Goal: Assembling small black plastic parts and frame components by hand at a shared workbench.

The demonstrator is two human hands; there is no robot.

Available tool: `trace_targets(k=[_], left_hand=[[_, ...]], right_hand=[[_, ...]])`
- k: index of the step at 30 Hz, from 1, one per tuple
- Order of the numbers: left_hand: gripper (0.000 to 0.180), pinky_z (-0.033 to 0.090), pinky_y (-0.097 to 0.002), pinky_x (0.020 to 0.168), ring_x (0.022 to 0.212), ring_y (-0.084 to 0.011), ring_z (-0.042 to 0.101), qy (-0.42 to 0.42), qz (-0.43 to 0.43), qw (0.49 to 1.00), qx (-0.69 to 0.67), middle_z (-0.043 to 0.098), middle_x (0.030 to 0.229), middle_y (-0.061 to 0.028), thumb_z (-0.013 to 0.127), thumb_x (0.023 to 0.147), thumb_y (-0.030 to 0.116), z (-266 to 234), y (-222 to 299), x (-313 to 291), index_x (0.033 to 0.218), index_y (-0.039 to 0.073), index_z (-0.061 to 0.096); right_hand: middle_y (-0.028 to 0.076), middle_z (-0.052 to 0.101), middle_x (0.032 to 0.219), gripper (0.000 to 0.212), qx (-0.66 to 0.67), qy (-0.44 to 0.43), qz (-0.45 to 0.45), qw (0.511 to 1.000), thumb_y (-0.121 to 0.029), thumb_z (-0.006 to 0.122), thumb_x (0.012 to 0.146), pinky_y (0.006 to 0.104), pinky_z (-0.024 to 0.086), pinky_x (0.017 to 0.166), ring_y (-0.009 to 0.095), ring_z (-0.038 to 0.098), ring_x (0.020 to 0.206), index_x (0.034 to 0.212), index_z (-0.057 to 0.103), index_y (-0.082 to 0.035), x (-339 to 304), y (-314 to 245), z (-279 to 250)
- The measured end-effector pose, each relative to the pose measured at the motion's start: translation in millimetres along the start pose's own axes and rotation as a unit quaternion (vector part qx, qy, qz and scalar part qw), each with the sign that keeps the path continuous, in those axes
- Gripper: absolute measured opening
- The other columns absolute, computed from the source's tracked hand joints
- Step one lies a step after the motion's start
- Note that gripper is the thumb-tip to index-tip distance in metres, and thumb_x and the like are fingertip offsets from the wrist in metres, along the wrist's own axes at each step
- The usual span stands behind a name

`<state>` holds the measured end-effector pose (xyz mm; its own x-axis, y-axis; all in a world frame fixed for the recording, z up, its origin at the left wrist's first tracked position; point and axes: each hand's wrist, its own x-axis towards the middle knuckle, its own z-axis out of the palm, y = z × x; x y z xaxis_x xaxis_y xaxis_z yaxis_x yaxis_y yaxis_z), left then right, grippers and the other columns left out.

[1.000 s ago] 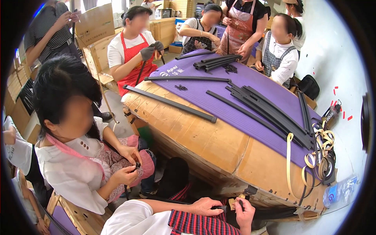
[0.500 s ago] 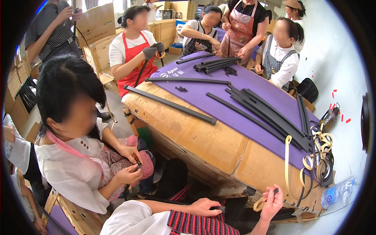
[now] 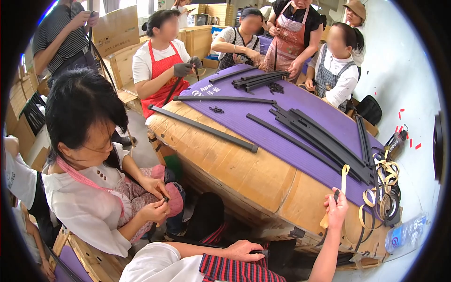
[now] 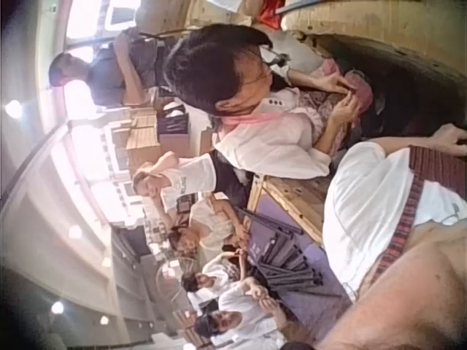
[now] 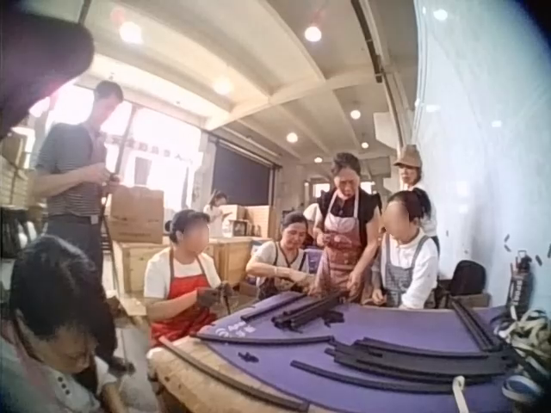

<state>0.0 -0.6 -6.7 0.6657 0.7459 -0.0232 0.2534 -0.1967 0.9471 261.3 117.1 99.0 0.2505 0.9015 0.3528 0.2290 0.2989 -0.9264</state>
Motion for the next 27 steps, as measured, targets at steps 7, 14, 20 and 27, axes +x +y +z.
trace_targets(k=[7,14,20,27], left_hand=[[0.039,0.046,-0.0356,0.061,0.067,-0.0300,0.059,0.000,-0.001,1.000,-0.009,0.059,0.073,-0.0174,0.049,0.081,0.037,0.6,-1.6,7.1,0.095,0.002,0.058],[0.039,0.045,-0.0362,0.061,0.067,-0.0304,0.058,-0.022,-0.008,1.000,-0.010,0.059,0.074,-0.0180,0.049,0.081,0.037,1.6,-5.8,13.7,0.095,0.002,0.058],[0.039,0.046,-0.0362,0.061,0.066,-0.0306,0.058,-0.018,-0.001,1.000,-0.010,0.059,0.073,-0.0187,0.049,0.081,0.037,-0.8,-4.1,14.2,0.095,0.001,0.058],[0.040,0.045,-0.0363,0.062,0.067,-0.0304,0.058,-0.020,-0.009,1.000,-0.020,0.059,0.073,-0.0181,0.048,0.081,0.038,-1.8,-1.8,12.3,0.096,0.002,0.058]], right_hand=[[0.004,0.058,0.075,0.021,0.004,-0.053,0.059,0.997,-0.006,0.050,0.084,0.0151,0.036,0.045,0.004,0.049,0.055,0.104,0.051,0.000,2.3,-0.5,-0.9],[0.004,0.058,0.072,0.020,-0.017,-0.048,0.031,0.998,-0.007,0.050,0.084,0.0152,0.036,0.046,0.004,0.048,0.053,0.103,0.052,0.000,-1.2,-2.1,1.1],[0.004,0.058,0.071,0.020,-0.028,-0.044,0.026,0.998,-0.006,0.050,0.083,0.0155,0.036,0.046,0.004,0.048,0.053,0.102,0.052,0.000,-1.6,-0.6,1.5],[0.003,0.057,0.071,0.020,-0.022,-0.042,0.027,0.998,-0.006,0.049,0.083,0.0155,0.036,0.047,0.004,0.047,0.053,0.103,0.052,0.000,-3.3,-0.6,2.1]])
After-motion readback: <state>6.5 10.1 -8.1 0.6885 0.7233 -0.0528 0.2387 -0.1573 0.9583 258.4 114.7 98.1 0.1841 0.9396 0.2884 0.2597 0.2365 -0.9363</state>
